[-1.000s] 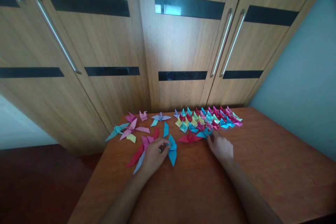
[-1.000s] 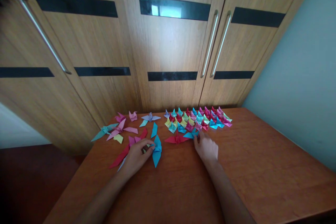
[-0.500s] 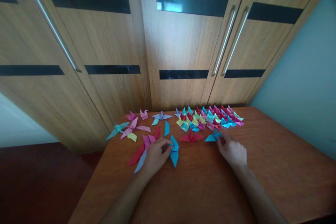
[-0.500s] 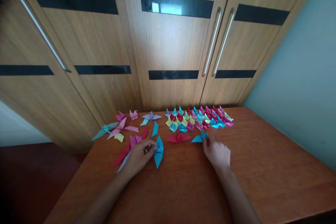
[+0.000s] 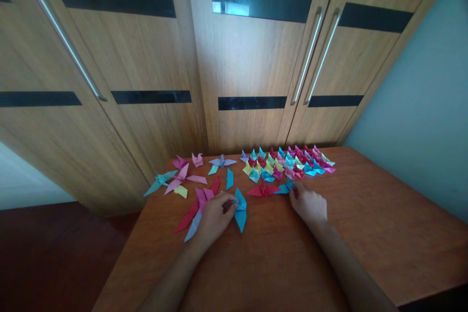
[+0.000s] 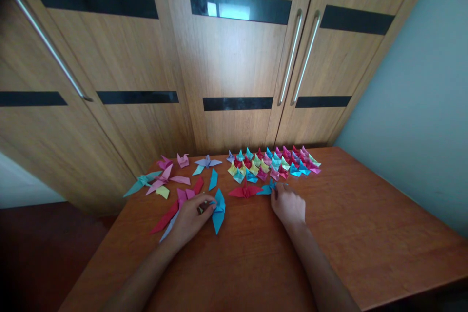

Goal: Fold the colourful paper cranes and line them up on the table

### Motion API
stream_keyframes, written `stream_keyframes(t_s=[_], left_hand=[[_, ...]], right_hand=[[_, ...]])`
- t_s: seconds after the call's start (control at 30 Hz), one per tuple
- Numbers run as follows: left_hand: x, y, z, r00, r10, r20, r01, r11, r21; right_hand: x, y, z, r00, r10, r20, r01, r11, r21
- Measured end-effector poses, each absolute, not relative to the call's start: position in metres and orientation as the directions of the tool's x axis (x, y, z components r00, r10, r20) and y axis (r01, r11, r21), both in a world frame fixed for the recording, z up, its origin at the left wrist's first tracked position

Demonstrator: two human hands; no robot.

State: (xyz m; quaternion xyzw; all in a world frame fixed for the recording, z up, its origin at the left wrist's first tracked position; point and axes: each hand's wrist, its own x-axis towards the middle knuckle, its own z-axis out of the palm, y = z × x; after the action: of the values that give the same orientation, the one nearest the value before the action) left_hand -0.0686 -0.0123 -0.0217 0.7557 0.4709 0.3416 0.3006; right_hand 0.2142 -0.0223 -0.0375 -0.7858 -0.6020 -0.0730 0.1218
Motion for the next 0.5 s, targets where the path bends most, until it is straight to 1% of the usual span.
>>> stream_keyframes(t_s=[0.2,0.5], left_hand=[[-0.0683,-0.0126,-0.0224,0.330,0.913,0.240,0.511,-0.386,0.768],[-0.0678,-0.0137,-0.0208,0.346,0.904,0.252,0.515,-0.407,0.754]], right_hand=[[0.2128,-0.0196,-0.0376,0.317,0.925,0.207,0.947,-0.296,-0.127],[0.2056,-0.0167,-0.0363,0.330,0.921,0.205,0.942,-0.309,-0.128]])
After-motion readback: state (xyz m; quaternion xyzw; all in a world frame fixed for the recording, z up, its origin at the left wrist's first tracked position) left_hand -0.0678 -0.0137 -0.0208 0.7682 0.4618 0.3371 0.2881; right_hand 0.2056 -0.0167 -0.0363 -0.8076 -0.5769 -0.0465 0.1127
